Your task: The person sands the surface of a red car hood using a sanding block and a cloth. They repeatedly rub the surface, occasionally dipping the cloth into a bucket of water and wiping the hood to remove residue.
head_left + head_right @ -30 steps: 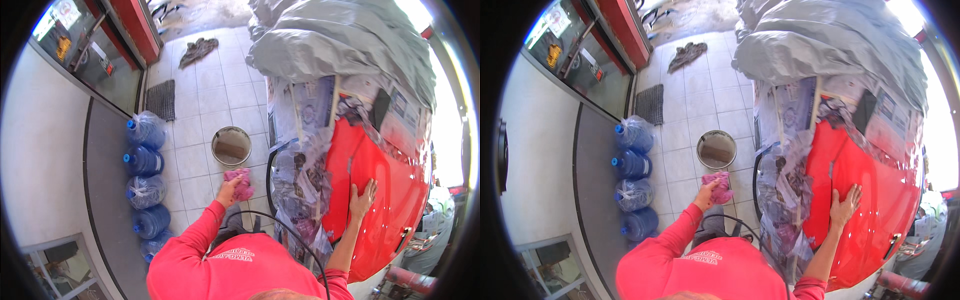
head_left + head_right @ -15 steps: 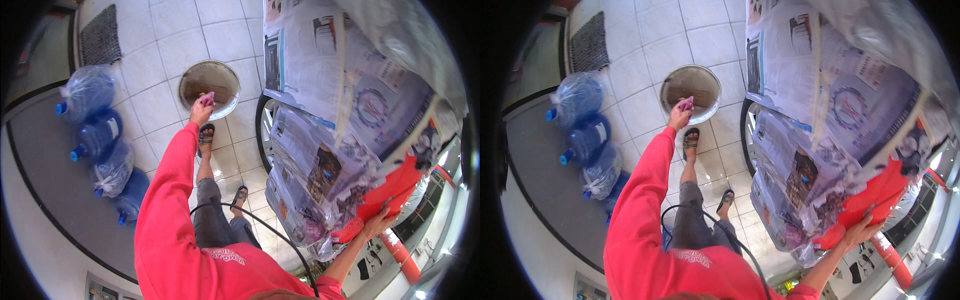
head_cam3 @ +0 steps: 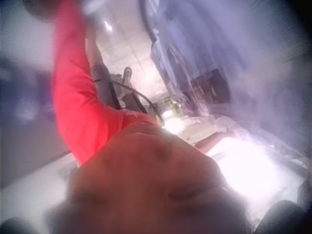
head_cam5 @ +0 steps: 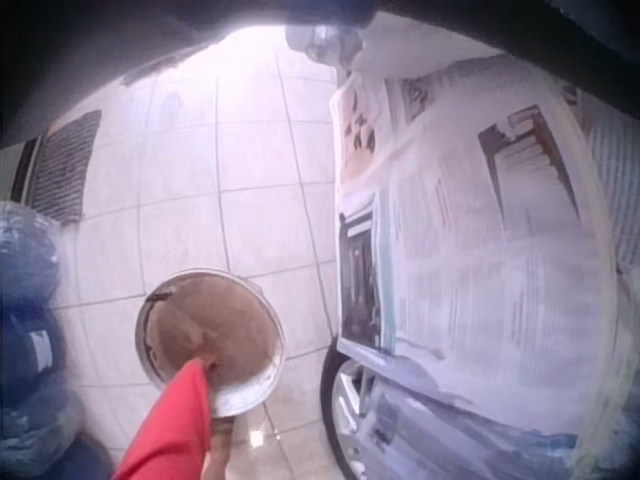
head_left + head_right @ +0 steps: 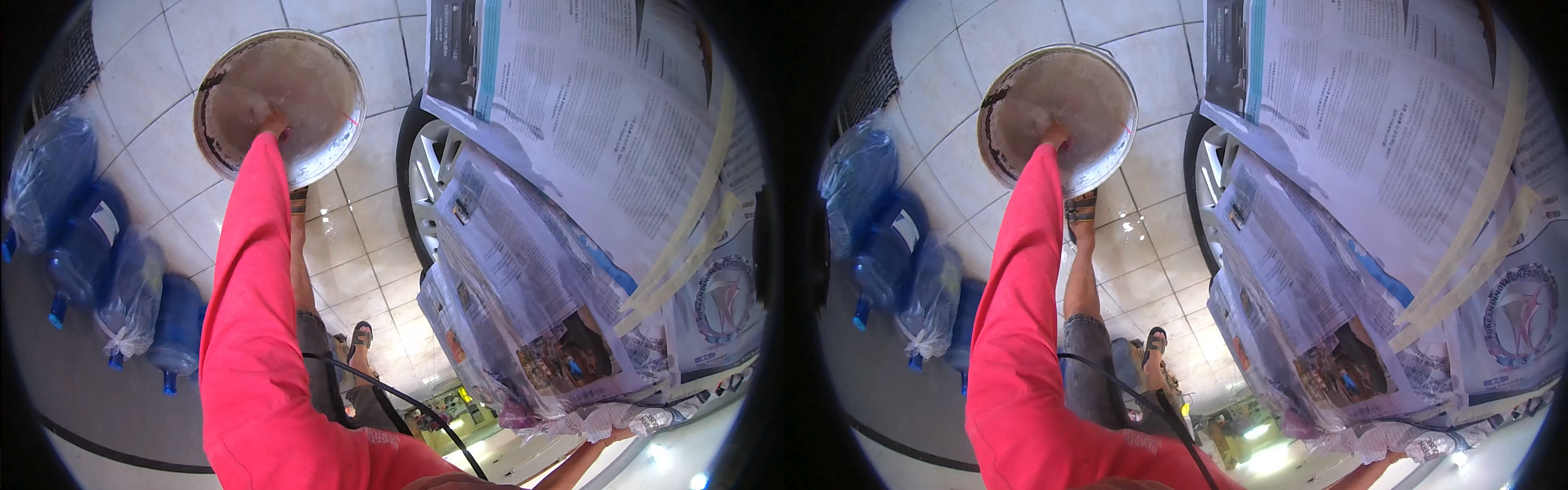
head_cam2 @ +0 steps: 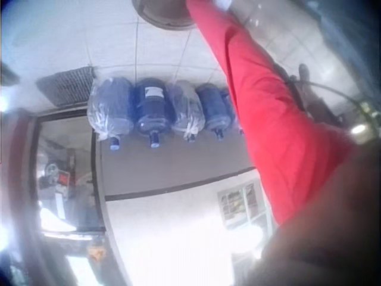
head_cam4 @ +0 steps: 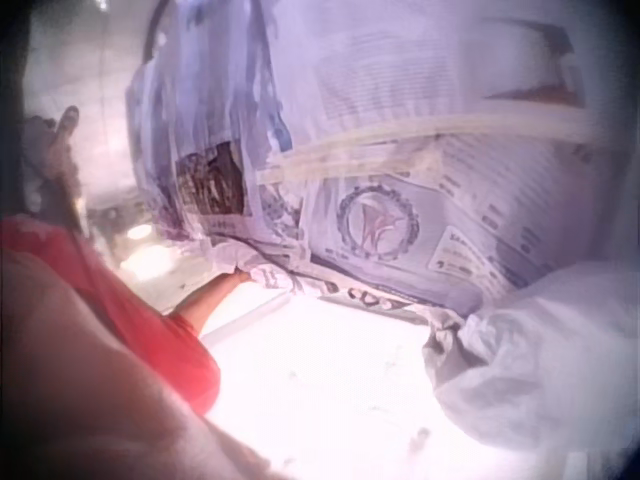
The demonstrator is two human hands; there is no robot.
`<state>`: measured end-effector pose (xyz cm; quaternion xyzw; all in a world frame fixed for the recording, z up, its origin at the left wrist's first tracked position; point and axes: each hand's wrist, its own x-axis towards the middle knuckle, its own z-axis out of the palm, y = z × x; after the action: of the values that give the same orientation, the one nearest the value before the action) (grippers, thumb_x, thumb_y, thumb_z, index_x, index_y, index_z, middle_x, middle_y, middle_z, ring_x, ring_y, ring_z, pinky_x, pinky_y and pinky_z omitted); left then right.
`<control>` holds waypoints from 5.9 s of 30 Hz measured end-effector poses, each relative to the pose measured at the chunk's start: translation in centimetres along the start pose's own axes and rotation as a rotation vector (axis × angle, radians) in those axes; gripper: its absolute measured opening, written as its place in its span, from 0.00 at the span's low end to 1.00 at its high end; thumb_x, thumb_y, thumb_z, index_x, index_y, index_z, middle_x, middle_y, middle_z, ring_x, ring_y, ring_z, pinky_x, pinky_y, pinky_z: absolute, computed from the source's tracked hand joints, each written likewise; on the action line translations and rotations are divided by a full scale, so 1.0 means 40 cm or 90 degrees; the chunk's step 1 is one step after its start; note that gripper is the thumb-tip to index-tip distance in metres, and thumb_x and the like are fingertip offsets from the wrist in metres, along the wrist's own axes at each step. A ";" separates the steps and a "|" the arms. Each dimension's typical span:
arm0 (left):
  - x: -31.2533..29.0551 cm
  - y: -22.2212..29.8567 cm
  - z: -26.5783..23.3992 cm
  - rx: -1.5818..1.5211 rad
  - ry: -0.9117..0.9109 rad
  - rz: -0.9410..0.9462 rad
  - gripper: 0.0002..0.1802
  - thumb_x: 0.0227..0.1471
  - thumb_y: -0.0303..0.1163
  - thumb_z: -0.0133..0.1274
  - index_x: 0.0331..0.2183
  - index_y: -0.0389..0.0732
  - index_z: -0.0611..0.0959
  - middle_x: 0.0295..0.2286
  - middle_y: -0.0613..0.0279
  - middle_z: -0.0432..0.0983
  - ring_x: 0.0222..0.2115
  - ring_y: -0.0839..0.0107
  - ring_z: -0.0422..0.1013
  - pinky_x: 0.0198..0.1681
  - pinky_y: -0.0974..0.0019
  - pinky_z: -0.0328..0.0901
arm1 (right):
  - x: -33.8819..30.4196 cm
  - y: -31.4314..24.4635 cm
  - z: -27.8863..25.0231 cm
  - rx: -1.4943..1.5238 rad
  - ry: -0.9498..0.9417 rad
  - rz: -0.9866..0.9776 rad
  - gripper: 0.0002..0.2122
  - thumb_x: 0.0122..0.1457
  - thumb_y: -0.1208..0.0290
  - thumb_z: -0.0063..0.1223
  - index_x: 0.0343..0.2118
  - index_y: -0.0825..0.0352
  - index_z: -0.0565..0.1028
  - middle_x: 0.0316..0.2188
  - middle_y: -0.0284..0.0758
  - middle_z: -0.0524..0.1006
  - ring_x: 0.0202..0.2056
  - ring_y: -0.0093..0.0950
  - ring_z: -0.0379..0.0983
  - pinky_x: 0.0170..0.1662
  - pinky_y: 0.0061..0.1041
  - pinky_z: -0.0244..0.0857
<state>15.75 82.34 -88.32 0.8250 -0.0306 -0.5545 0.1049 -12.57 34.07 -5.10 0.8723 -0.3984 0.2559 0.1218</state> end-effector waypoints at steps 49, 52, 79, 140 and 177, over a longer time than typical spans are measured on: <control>-1.729 0.098 -0.551 -1.016 0.432 0.293 0.35 0.66 0.20 0.54 0.70 0.50 0.69 0.69 0.67 0.62 0.60 0.63 0.69 0.45 0.45 0.82 | -0.417 -1.150 0.335 0.526 -0.813 0.005 0.11 0.53 0.69 0.58 0.38 0.60 0.86 0.33 0.46 0.86 0.33 0.44 0.85 0.41 0.42 0.79; -1.715 0.097 -0.527 -1.068 0.452 0.313 0.29 0.68 0.23 0.53 0.67 0.45 0.72 0.67 0.62 0.65 0.60 0.61 0.68 0.48 0.44 0.81 | -0.400 -1.134 0.299 0.513 -0.808 -0.075 0.11 0.51 0.72 0.57 0.38 0.57 0.85 0.33 0.46 0.86 0.34 0.43 0.86 0.42 0.44 0.80; -2.019 0.667 -0.101 -0.596 0.381 0.603 0.21 0.72 0.25 0.46 0.62 0.36 0.78 0.59 0.57 0.76 0.52 0.66 0.77 0.44 0.63 0.81 | 0.022 0.290 -0.111 0.162 -0.058 -0.738 0.17 0.57 0.60 0.65 0.51 0.47 0.83 0.64 0.24 0.75 0.68 0.39 0.65 0.69 0.52 0.62; -1.927 1.478 -0.157 -0.027 0.840 0.586 0.50 0.69 0.59 0.47 0.72 0.28 0.55 0.71 0.31 0.52 0.73 0.38 0.49 0.73 0.48 0.54 | 0.175 0.823 -0.008 0.156 0.001 -0.218 0.24 0.55 0.54 0.65 0.57 0.49 0.82 0.58 0.30 0.80 0.59 0.37 0.76 0.62 0.40 0.71; -1.988 1.754 -0.121 0.280 0.831 0.425 0.64 0.61 0.77 0.39 0.70 0.23 0.58 0.71 0.32 0.53 0.74 0.43 0.47 0.75 0.41 0.44 | 0.192 0.828 0.000 0.109 0.010 -0.141 0.24 0.56 0.52 0.64 0.57 0.49 0.81 0.57 0.31 0.80 0.57 0.37 0.77 0.59 0.40 0.74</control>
<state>-5.64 27.79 0.19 0.9341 -0.3197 0.1257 0.0973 -33.41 7.59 -0.64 0.9161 -0.2753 0.2808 0.0777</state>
